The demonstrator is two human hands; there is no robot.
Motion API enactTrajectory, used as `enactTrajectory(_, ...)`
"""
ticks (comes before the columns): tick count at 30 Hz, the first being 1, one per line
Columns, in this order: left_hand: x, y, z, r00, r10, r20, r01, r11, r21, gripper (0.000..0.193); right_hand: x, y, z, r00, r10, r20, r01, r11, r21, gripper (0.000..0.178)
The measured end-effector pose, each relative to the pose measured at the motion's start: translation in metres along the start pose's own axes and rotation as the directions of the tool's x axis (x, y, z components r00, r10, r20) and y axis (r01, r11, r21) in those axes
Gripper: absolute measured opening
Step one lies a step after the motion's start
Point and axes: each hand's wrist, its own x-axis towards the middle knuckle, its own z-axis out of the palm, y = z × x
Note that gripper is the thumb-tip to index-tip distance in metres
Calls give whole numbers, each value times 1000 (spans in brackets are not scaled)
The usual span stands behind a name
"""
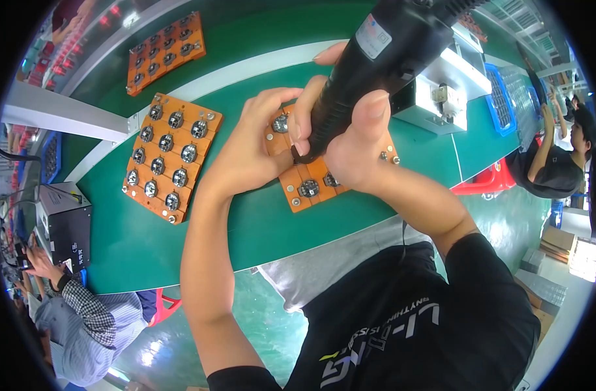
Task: The person attaches electronic components onto circuit boards with an electric screwdriver, driving screws into the boards to secure the components.
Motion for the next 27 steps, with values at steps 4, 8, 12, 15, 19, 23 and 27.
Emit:
enactTrajectory(4, -1, 1, -1, 1000, -22, 18, 23, 999, -30, 81, -3, 3, 6, 998, -2, 63, -2, 998, 62, 83)
enactTrajectory(8, -3, 7, -1, 984, -164, 72, 171, 980, -107, 78, 4, 7, 12, 991, -38, 125, 19, 989, 147, 74)
enactTrajectory(12, -1, 5, 0, 981, -181, 66, 187, 979, -83, 71, 5, 13, 8, 993, 7, 117, -36, 968, 248, 65)
enactTrajectory(15, 2, 10, 1, 969, -237, 73, 241, 969, -53, 64, 1, 15, 4, 993, -13, 115, -19, 963, 270, 56)
enactTrajectory(19, -5, 7, 2, 987, -152, 43, 156, 982, -104, 52, -5, 18, 9, 997, -18, 72, 1, 975, 221, 57)
enactTrajectory(23, 1, 8, 4, 998, -20, 57, 18, 999, 49, 63, 3, -10, -16, 987, -68, -148, 94, 980, 177, 68)
enactTrajectory(27, 6, 22, 4, 995, -19, 93, 12, 996, 85, 76, 7, -79, -95, 913, -256, -317, 191, 957, -220, 84)
